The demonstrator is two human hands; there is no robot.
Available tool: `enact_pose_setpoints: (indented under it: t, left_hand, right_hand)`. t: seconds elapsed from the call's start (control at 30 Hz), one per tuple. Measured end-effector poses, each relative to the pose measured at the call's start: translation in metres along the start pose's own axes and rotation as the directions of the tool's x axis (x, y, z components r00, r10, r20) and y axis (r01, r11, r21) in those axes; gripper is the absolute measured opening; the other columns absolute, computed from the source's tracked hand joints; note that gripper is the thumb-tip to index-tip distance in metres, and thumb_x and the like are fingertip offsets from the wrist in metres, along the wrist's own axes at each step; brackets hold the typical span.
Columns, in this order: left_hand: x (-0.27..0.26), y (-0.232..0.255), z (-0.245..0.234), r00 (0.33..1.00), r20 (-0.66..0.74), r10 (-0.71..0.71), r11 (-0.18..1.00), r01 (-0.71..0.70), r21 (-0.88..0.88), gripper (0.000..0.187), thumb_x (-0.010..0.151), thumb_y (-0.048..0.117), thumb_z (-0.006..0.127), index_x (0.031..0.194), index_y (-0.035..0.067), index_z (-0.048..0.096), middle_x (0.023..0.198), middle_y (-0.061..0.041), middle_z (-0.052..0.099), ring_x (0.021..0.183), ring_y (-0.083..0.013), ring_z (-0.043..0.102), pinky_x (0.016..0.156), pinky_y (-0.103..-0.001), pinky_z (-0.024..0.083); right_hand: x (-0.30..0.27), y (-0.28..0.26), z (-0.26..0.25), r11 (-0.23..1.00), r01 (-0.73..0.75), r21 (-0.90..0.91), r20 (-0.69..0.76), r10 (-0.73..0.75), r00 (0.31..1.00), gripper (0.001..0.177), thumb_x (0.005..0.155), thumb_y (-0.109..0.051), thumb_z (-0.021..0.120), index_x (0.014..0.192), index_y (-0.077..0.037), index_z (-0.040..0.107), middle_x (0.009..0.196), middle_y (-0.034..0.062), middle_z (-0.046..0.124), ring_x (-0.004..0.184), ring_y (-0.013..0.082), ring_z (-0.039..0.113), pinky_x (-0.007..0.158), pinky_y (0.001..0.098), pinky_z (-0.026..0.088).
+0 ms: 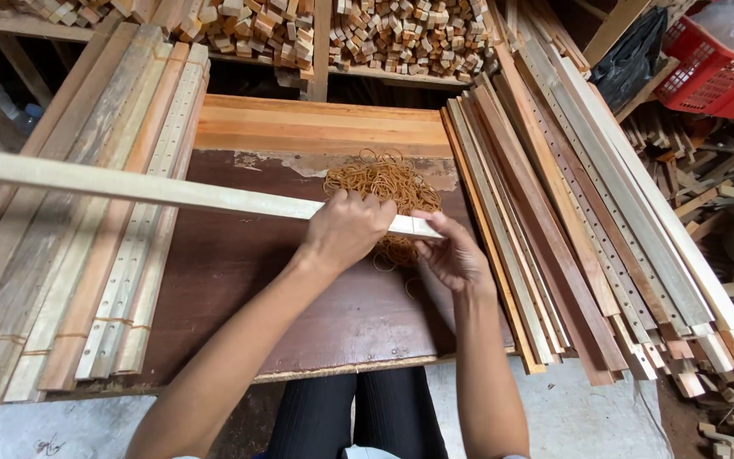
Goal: Bundle wooden slats together using rubber bands
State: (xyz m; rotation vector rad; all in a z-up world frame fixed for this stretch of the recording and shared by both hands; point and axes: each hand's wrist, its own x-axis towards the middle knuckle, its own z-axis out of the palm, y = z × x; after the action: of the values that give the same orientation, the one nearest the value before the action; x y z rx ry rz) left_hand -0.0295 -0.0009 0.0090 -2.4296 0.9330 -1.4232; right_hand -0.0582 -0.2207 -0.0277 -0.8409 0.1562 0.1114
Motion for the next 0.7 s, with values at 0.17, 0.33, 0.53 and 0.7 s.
enact_pose_setpoints:
  t: [0.17,0.33,0.53,0.7]
  left_hand:
    - [-0.009,0.015,0.009,0.997,0.044,0.067,0.993,-0.063,-0.098,0.020,0.080,0.016,0.066,0.098,0.024,0.070,0.057,-0.001,0.066,0.051,-0.0202,0.067,0.059,-0.034,0.053]
    - [-0.006,0.013,0.024,0.986,0.092,0.139,0.989,-0.133,-0.071,0.009,0.081,0.019,0.066,0.088,0.025,0.067,0.058,-0.001,0.065,0.052,-0.0213,0.066,0.059,-0.035,0.052]
    - [0.007,0.000,-0.011,0.983,0.042,0.178,0.982,-0.174,-0.071,0.005,0.088,0.025,0.070,0.088,0.020,0.069,0.070,-0.009,0.070,0.073,-0.0284,0.070,0.084,-0.046,0.056]
    - [-0.008,0.003,-0.076,0.857,-0.075,-0.510,0.754,0.403,-0.519,0.098,0.079,0.080,0.060,0.143,0.007,0.051,0.128,-0.015,0.052,0.129,-0.0344,0.048,0.107,-0.049,0.048]
  right_hand:
    - [-0.015,-0.021,0.022,0.922,0.113,-0.371,0.178,-0.049,0.983,0.042,0.083,-0.014,0.077,0.116,0.010,0.070,0.091,0.0264,0.075,0.070,0.0296,0.076,0.061,0.0396,0.066]
    - [-0.043,-0.030,0.038,0.844,0.087,-0.529,0.199,0.024,0.980,0.050,0.093,-0.033,0.068,0.119,0.009,0.069,0.095,0.0294,0.075,0.073,0.0306,0.076,0.065,0.0365,0.065]
    - [-0.047,0.016,0.033,0.931,0.112,-0.347,0.120,-0.074,0.990,0.034,0.093,-0.021,0.073,0.109,0.009,0.073,0.073,0.0227,0.073,0.054,0.0218,0.073,0.051,0.0226,0.062]
    - [-0.063,0.043,0.039,0.973,0.079,-0.216,-0.123,-0.108,0.987,0.038,0.092,-0.026,0.075,0.108,0.009,0.072,0.080,0.0208,0.075,0.057,0.0144,0.071,0.052,0.0179,0.058]
